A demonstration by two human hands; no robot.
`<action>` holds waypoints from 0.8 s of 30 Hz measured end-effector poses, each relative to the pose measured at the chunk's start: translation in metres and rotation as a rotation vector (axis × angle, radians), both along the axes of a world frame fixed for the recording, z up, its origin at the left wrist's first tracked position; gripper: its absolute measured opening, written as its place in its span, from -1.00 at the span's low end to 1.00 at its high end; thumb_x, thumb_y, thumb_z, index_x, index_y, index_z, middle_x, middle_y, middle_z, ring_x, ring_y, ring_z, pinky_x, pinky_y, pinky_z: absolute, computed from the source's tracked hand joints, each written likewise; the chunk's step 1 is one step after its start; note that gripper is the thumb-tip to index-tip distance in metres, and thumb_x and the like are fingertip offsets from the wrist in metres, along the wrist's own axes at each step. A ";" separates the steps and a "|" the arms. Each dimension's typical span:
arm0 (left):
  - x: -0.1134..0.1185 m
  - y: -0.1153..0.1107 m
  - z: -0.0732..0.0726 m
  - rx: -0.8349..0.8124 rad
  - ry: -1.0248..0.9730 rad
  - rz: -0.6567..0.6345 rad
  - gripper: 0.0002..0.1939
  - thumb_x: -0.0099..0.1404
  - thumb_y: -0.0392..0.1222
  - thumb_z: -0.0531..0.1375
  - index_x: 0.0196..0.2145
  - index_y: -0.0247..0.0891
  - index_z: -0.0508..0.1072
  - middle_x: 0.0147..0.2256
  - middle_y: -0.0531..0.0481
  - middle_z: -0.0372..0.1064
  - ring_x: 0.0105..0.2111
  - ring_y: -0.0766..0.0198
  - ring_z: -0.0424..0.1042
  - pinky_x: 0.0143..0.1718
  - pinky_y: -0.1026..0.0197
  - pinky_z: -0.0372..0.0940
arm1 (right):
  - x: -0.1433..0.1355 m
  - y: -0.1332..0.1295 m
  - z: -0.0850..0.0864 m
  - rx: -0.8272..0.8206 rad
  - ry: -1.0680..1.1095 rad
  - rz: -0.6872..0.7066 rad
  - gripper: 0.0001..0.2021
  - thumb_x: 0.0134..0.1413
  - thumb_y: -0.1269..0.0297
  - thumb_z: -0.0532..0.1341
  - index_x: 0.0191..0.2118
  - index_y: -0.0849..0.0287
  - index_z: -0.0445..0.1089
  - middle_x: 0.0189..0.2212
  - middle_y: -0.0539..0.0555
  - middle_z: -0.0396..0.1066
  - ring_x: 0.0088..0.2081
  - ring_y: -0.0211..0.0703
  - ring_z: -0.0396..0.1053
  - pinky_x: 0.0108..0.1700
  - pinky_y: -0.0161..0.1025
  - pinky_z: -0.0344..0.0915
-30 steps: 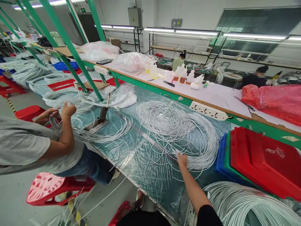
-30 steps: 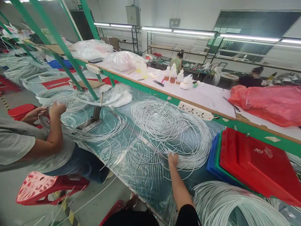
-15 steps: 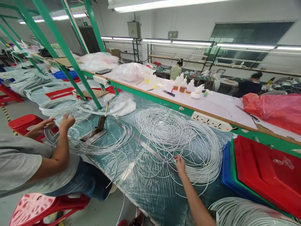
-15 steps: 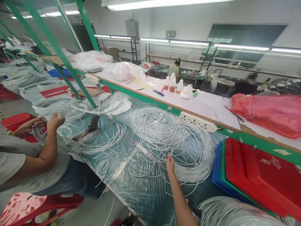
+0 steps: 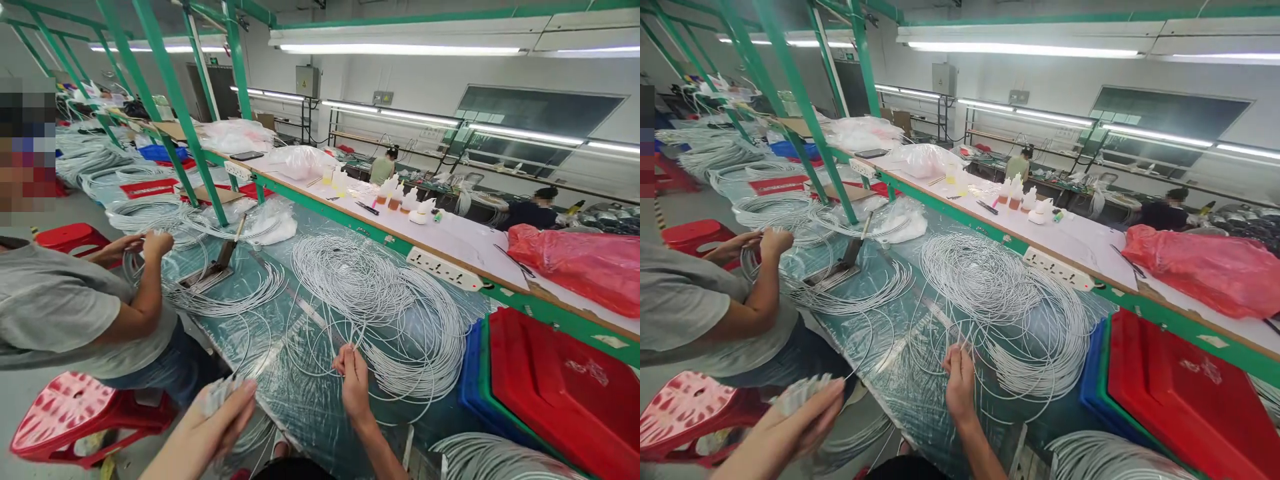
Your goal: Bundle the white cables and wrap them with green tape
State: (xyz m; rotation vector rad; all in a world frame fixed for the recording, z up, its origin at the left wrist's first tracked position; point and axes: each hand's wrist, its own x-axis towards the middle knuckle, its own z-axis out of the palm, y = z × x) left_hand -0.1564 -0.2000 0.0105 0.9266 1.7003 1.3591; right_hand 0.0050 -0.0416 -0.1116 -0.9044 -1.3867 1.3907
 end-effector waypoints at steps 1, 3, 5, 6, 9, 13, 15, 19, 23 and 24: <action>0.006 0.009 -0.002 -0.028 -0.026 -0.041 -0.40 0.28 0.32 0.13 -0.58 -0.30 0.41 -0.73 0.19 -0.10 -0.72 0.46 -0.10 -0.70 0.34 -0.09 | -0.001 -0.013 0.011 0.011 0.008 0.017 -0.50 0.31 -0.23 -0.07 -0.47 0.07 0.11 -0.57 -0.08 0.05 -0.53 -0.22 0.09 -0.43 -0.26 0.22; 0.020 0.024 -0.005 -0.041 -0.042 -0.067 -0.36 0.25 0.39 0.08 -0.43 -0.32 0.50 -0.72 0.21 -0.14 -0.69 0.45 -0.12 -0.67 0.35 -0.13 | -0.002 -0.040 0.030 0.025 0.022 0.086 -0.52 0.37 -0.14 -0.09 -0.46 0.09 0.14 -0.54 -0.04 0.10 -0.50 -0.21 0.11 -0.43 -0.27 0.20; 0.035 0.033 -0.004 0.023 -0.017 -0.044 -0.38 0.26 0.36 0.10 -0.35 -0.34 0.52 -0.69 0.17 -0.02 -0.66 0.43 -0.01 -0.64 0.36 -0.04 | -0.003 -0.064 0.043 0.037 0.013 0.196 -0.53 0.40 -0.08 -0.10 -0.44 0.10 0.21 -0.52 -0.01 0.16 -0.47 -0.19 0.15 -0.42 -0.27 0.21; 0.041 0.036 -0.002 0.061 -0.012 -0.048 -0.42 0.28 0.32 0.11 -0.35 -0.34 0.52 -0.66 0.13 0.08 -0.63 0.41 0.07 -0.60 0.35 0.04 | -0.002 -0.072 0.046 0.048 -0.002 0.253 -0.53 0.41 -0.07 -0.09 -0.42 0.11 0.25 -0.51 0.00 0.19 -0.46 -0.18 0.17 -0.41 -0.26 0.21; 0.054 0.036 0.002 0.133 -0.039 -0.099 -0.52 0.32 0.19 0.15 -0.43 -0.33 0.49 -0.60 0.05 0.24 -0.56 0.36 0.25 -0.51 0.34 0.20 | 0.002 -0.084 0.049 0.084 -0.054 0.356 -0.53 0.41 -0.06 -0.07 -0.38 0.13 0.34 -0.47 0.04 0.27 -0.41 -0.15 0.23 -0.36 -0.23 0.22; 0.058 0.030 0.006 0.126 -0.084 -0.073 -0.51 0.33 0.17 0.16 -0.52 -0.32 0.41 -0.67 0.07 0.21 -0.61 0.37 0.26 -0.56 0.35 0.20 | 0.008 -0.082 0.057 0.078 -0.050 0.505 -0.51 0.41 -0.08 -0.08 -0.39 0.14 0.31 -0.48 0.03 0.28 -0.43 -0.19 0.22 -0.37 -0.24 0.18; 0.057 0.027 0.007 0.094 -0.114 -0.059 -0.51 0.30 0.21 0.16 -0.43 -0.33 0.46 -0.68 0.09 0.22 -0.65 0.36 0.26 -0.59 0.34 0.20 | 0.010 -0.081 0.067 0.105 -0.049 0.571 -0.50 0.41 -0.09 -0.09 -0.40 0.15 0.29 -0.51 0.01 0.27 -0.46 -0.21 0.21 -0.37 -0.25 0.15; 0.053 0.023 0.007 0.025 -0.089 -0.087 -0.45 0.27 0.27 0.14 -0.31 -0.36 0.51 -0.69 0.08 0.23 -0.66 0.33 0.28 -0.63 0.34 0.17 | 0.010 -0.082 0.082 0.208 -0.104 0.578 -0.49 0.42 -0.08 -0.12 -0.42 0.15 0.29 -0.53 0.01 0.28 -0.49 -0.22 0.21 -0.39 -0.25 0.13; 0.051 0.021 0.003 0.032 0.059 -0.043 -0.52 0.24 0.20 0.21 -0.47 -0.34 0.48 -0.65 0.09 0.20 -0.63 0.38 0.21 -0.61 0.36 0.12 | 0.006 -0.089 0.079 0.369 -0.197 0.577 -0.51 0.44 0.04 -0.14 -0.35 0.16 0.39 -0.51 0.05 0.37 -0.49 -0.19 0.29 -0.40 -0.26 0.18; 0.050 0.020 0.001 0.036 0.094 -0.015 -0.53 0.24 0.18 0.22 -0.51 -0.33 0.45 -0.65 0.09 0.18 -0.62 0.40 0.18 -0.60 0.37 0.11 | 0.005 -0.092 0.076 0.399 -0.219 0.566 -0.52 0.44 0.08 -0.14 -0.31 0.16 0.41 -0.48 0.07 0.40 -0.47 -0.16 0.33 -0.38 -0.26 0.21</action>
